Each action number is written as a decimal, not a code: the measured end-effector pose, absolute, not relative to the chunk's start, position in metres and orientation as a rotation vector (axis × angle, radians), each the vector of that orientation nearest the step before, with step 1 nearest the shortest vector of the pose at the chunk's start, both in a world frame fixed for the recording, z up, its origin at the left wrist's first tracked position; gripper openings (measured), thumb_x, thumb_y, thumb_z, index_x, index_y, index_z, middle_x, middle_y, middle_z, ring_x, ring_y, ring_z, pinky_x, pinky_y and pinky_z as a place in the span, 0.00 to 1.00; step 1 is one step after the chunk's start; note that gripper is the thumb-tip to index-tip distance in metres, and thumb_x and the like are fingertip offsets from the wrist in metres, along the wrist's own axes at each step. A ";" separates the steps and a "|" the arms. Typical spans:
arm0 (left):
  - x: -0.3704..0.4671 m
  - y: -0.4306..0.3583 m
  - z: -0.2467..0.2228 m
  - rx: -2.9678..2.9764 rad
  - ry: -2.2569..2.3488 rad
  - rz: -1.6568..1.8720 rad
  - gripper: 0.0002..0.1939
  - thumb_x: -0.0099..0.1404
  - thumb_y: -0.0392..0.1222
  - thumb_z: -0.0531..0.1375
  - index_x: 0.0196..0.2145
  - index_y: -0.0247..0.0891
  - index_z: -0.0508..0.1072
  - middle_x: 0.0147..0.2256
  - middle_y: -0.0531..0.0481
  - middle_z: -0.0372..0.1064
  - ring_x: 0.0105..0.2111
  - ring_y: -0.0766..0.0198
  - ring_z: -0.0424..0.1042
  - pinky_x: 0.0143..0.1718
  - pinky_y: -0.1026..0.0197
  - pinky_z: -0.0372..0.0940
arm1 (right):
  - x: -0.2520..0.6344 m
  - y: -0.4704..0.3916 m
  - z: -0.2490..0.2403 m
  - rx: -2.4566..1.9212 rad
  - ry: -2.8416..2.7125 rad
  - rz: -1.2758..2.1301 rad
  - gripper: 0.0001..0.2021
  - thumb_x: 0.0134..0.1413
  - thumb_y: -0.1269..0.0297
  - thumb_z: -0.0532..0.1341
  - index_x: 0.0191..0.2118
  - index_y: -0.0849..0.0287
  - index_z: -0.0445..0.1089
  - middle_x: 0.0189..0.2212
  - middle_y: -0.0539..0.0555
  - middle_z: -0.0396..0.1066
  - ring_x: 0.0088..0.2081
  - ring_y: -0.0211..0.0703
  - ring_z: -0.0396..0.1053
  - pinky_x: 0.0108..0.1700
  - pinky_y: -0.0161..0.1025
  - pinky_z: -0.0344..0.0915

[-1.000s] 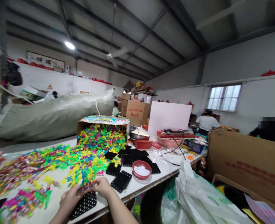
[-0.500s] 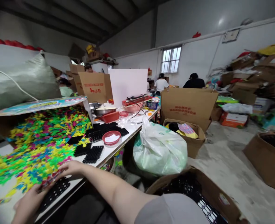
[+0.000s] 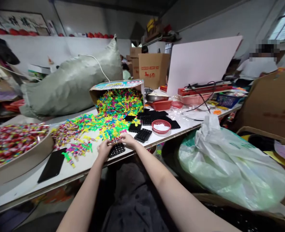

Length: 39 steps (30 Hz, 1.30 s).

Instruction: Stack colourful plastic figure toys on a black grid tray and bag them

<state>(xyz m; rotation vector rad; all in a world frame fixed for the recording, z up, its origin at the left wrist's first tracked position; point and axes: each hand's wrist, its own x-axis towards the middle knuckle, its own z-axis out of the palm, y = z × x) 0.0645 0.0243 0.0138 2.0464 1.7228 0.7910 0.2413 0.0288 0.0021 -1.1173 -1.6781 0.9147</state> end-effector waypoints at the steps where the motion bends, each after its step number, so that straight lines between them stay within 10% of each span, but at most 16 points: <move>1: 0.065 0.025 0.013 2.048 1.720 0.792 0.09 0.56 0.47 0.57 0.31 0.40 0.69 0.34 0.51 0.70 0.41 0.58 0.66 0.49 0.50 0.49 | 0.242 0.029 0.002 -1.124 -1.678 0.910 0.14 0.38 0.57 0.64 0.26 0.65 0.69 0.22 0.48 0.63 0.27 0.34 0.59 0.30 0.31 0.55; 39: 0.004 0.005 0.007 2.038 2.178 1.041 0.24 0.56 0.39 0.53 0.52 0.39 0.60 0.52 0.42 0.58 0.52 0.50 0.53 0.53 0.47 0.46 | 0.240 0.030 0.004 -1.341 -1.841 0.862 0.14 0.42 0.55 0.61 0.31 0.61 0.71 0.31 0.54 0.72 0.35 0.47 0.67 0.39 0.40 0.61</move>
